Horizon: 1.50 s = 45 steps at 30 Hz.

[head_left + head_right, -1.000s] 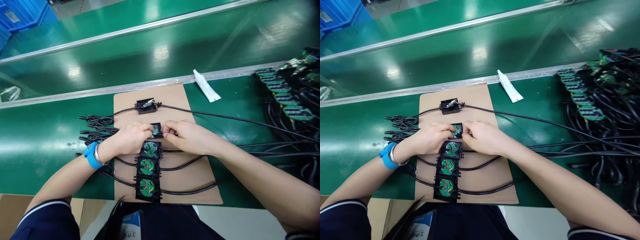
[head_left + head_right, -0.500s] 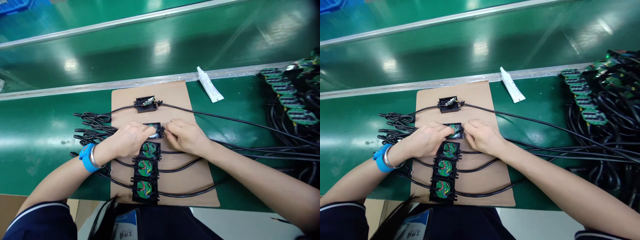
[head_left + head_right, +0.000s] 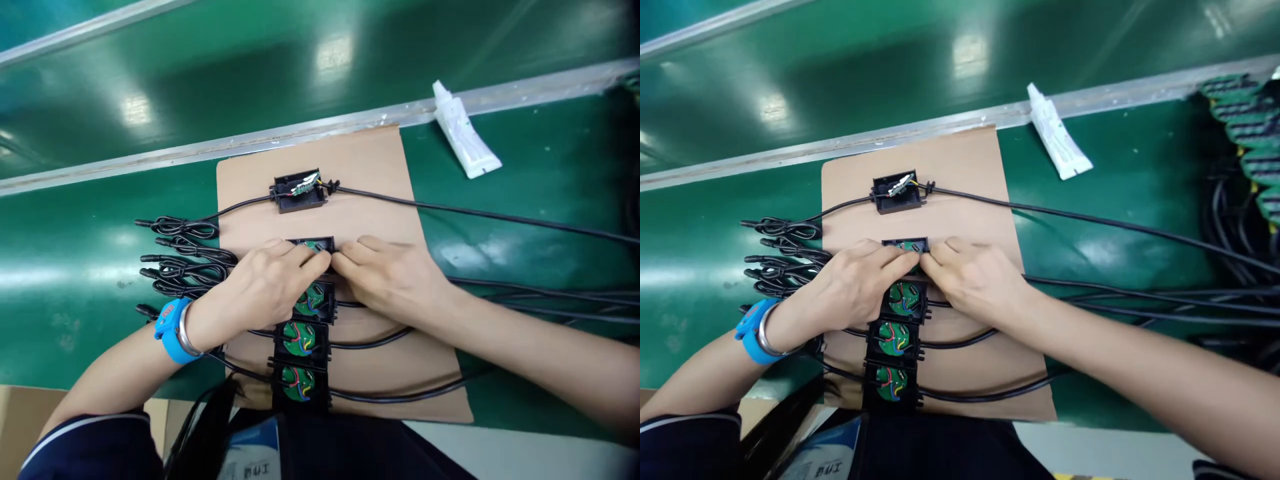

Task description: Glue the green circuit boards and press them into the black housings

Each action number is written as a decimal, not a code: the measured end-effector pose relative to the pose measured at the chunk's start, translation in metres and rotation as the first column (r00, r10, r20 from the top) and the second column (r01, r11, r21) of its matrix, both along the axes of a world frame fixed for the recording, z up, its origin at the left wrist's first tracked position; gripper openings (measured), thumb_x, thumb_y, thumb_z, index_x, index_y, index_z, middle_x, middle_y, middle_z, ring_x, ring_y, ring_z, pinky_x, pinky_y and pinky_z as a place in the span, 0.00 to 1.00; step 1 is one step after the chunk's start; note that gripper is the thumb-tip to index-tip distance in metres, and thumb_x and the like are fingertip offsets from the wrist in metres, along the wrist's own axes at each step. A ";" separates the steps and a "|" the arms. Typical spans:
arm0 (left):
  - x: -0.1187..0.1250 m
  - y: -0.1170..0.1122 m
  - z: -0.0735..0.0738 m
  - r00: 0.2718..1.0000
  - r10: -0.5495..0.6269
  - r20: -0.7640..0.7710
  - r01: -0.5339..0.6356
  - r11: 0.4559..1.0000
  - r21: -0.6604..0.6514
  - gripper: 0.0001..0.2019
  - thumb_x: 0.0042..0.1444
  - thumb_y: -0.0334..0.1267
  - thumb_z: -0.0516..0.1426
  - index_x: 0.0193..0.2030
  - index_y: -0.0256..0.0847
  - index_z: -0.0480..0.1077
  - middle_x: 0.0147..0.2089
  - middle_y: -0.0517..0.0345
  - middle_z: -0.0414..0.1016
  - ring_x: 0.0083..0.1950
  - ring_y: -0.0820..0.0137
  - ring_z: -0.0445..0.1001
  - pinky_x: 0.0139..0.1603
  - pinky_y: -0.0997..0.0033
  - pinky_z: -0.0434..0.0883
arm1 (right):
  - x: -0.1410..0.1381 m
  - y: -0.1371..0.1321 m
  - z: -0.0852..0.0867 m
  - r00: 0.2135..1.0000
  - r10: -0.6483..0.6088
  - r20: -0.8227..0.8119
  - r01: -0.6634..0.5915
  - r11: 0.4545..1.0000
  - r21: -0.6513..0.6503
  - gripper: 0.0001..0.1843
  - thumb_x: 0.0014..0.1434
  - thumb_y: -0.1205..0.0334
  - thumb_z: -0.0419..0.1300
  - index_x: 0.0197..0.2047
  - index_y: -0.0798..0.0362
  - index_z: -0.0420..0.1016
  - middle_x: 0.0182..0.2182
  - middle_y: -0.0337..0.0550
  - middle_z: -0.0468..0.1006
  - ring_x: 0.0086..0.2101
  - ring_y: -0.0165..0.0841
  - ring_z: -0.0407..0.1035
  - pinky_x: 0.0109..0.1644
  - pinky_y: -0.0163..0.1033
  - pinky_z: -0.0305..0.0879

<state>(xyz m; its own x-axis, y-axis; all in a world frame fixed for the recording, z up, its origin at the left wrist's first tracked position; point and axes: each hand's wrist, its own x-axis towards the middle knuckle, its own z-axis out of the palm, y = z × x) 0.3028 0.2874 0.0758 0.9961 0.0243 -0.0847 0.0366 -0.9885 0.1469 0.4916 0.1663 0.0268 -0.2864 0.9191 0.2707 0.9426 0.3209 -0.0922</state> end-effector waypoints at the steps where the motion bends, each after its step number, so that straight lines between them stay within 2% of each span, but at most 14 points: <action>1: 0.000 0.001 0.000 1.000 -0.002 0.000 0.002 1.000 -0.002 0.23 0.56 0.24 0.50 0.59 0.33 0.65 0.45 0.50 0.74 0.43 0.61 0.72 0.45 0.60 0.71 | 0.003 0.002 0.000 0.999 -0.016 -0.051 0.014 0.999 -0.033 0.10 0.62 0.74 0.51 0.33 0.54 0.70 0.28 0.43 0.71 0.29 0.34 0.63 0.30 0.41 0.51; 3: -0.001 0.001 -0.003 1.000 -0.003 0.006 0.003 1.000 0.000 0.23 0.56 0.22 0.50 0.59 0.34 0.65 0.48 0.50 0.74 0.46 0.61 0.72 0.48 0.61 0.71 | 0.010 0.006 0.000 0.969 -0.054 -0.242 0.023 0.991 -0.129 0.10 0.63 0.70 0.52 0.32 0.54 0.70 0.28 0.42 0.72 0.30 0.33 0.65 0.32 0.39 0.56; 5: -0.001 0.000 -0.005 1.000 -0.009 0.013 0.008 1.000 0.027 0.22 0.57 0.23 0.50 0.59 0.33 0.66 0.49 0.49 0.73 0.46 0.61 0.72 0.47 0.61 0.71 | 0.017 0.010 0.002 0.880 -0.113 -0.461 0.005 0.974 -0.228 0.09 0.64 0.64 0.54 0.33 0.53 0.72 0.30 0.42 0.74 0.33 0.32 0.68 0.38 0.38 0.61; 7: -0.001 -0.003 -0.008 1.000 -0.007 0.017 0.005 0.997 0.077 0.20 0.58 0.24 0.49 0.57 0.33 0.68 0.47 0.50 0.73 0.44 0.61 0.72 0.44 0.60 0.71 | 0.020 0.012 0.005 0.813 -0.163 -0.560 0.002 0.961 -0.277 0.09 0.64 0.61 0.54 0.36 0.53 0.74 0.33 0.43 0.76 0.36 0.34 0.68 0.43 0.39 0.63; 11: -0.001 -0.006 -0.011 0.998 0.045 0.048 -0.050 0.994 0.099 0.20 0.57 0.24 0.50 0.55 0.36 0.69 0.46 0.52 0.73 0.43 0.62 0.71 0.44 0.61 0.71 | 0.013 0.013 0.001 0.856 -0.167 -0.489 0.055 0.970 -0.235 0.07 0.62 0.65 0.53 0.34 0.53 0.70 0.31 0.46 0.73 0.38 0.38 0.64 0.44 0.42 0.61; 15: -0.004 -0.004 -0.011 0.998 0.044 0.046 -0.048 0.995 0.092 0.28 0.55 0.24 0.52 0.63 0.40 0.64 0.47 0.52 0.73 0.42 0.62 0.71 0.43 0.62 0.71 | 0.005 0.011 -0.011 0.891 -0.051 -0.452 0.032 0.998 -0.049 0.07 0.62 0.69 0.50 0.31 0.53 0.65 0.30 0.47 0.68 0.35 0.37 0.59 0.39 0.41 0.59; 19: -0.001 -0.008 -0.009 0.999 0.016 0.041 -0.021 0.994 0.110 0.23 0.58 0.24 0.51 0.60 0.38 0.68 0.47 0.50 0.74 0.42 0.63 0.72 0.43 0.62 0.70 | 0.000 0.009 -0.016 0.943 0.039 -0.330 -0.011 0.996 0.087 0.12 0.62 0.72 0.49 0.27 0.52 0.62 0.26 0.45 0.63 0.31 0.36 0.52 0.35 0.41 0.54; 22: 0.006 -0.013 -0.006 0.999 0.043 0.013 -0.044 0.989 0.139 0.20 0.61 0.25 0.49 0.57 0.35 0.71 0.44 0.49 0.74 0.41 0.62 0.72 0.41 0.61 0.69 | -0.001 0.008 -0.016 0.964 0.037 -0.265 -0.022 0.998 0.057 0.14 0.61 0.74 0.48 0.26 0.53 0.64 0.26 0.45 0.63 0.31 0.36 0.50 0.35 0.41 0.52; 24: 0.007 -0.014 -0.005 0.998 0.068 0.007 -0.068 0.990 0.125 0.19 0.61 0.26 0.49 0.56 0.35 0.72 0.44 0.49 0.75 0.41 0.62 0.72 0.42 0.60 0.70 | -0.001 0.005 -0.017 0.955 -0.022 -0.297 0.033 0.999 0.030 0.14 0.62 0.73 0.49 0.27 0.54 0.67 0.27 0.46 0.63 0.32 0.36 0.52 0.36 0.42 0.53; 29: 0.001 -0.008 -0.010 0.985 0.158 0.064 -0.159 0.987 0.007 0.24 0.58 0.24 0.50 0.59 0.41 0.71 0.46 0.53 0.76 0.45 0.63 0.74 0.48 0.61 0.71 | 0.005 0.003 -0.022 0.844 -0.088 -0.529 0.099 0.995 -0.008 0.09 0.64 0.64 0.55 0.35 0.55 0.75 0.29 0.45 0.70 0.34 0.35 0.61 0.42 0.42 0.60; 33: 0.001 -0.011 -0.012 0.987 0.152 0.058 -0.157 0.983 0.097 0.26 0.58 0.24 0.50 0.63 0.38 0.67 0.46 0.52 0.76 0.44 0.62 0.74 0.44 0.61 0.70 | 0.005 0.006 -0.017 0.794 -0.147 -0.590 0.129 0.989 -0.072 0.07 0.61 0.64 0.57 0.37 0.55 0.75 0.31 0.45 0.73 0.36 0.36 0.64 0.44 0.43 0.62; 38: 0.009 -0.024 -0.014 0.985 0.162 0.053 -0.169 0.962 0.213 0.20 0.63 0.27 0.48 0.60 0.33 0.69 0.43 0.49 0.76 0.42 0.61 0.73 0.40 0.60 0.67 | 0.003 0.012 -0.014 0.820 -0.156 -0.551 0.132 0.988 -0.084 0.07 0.60 0.68 0.54 0.33 0.55 0.74 0.30 0.46 0.73 0.35 0.37 0.64 0.42 0.42 0.62; 42: 0.004 -0.033 -0.018 0.984 0.155 0.089 -0.171 0.961 0.216 0.22 0.62 0.27 0.47 0.62 0.30 0.66 0.43 0.47 0.75 0.42 0.61 0.72 0.40 0.59 0.67 | 0.004 0.012 -0.016 0.849 -0.126 -0.513 0.099 0.992 -0.080 0.10 0.60 0.70 0.53 0.30 0.55 0.73 0.30 0.47 0.73 0.35 0.37 0.65 0.41 0.42 0.63; 45: -0.004 -0.029 -0.009 0.986 0.138 0.090 -0.150 0.979 0.135 0.24 0.59 0.25 0.49 0.63 0.30 0.66 0.47 0.47 0.75 0.45 0.61 0.73 0.50 0.58 0.68 | 0.013 0.012 -0.007 0.863 -0.083 -0.499 0.016 0.991 -0.136 0.09 0.60 0.68 0.55 0.32 0.55 0.76 0.30 0.45 0.76 0.34 0.36 0.68 0.42 0.42 0.64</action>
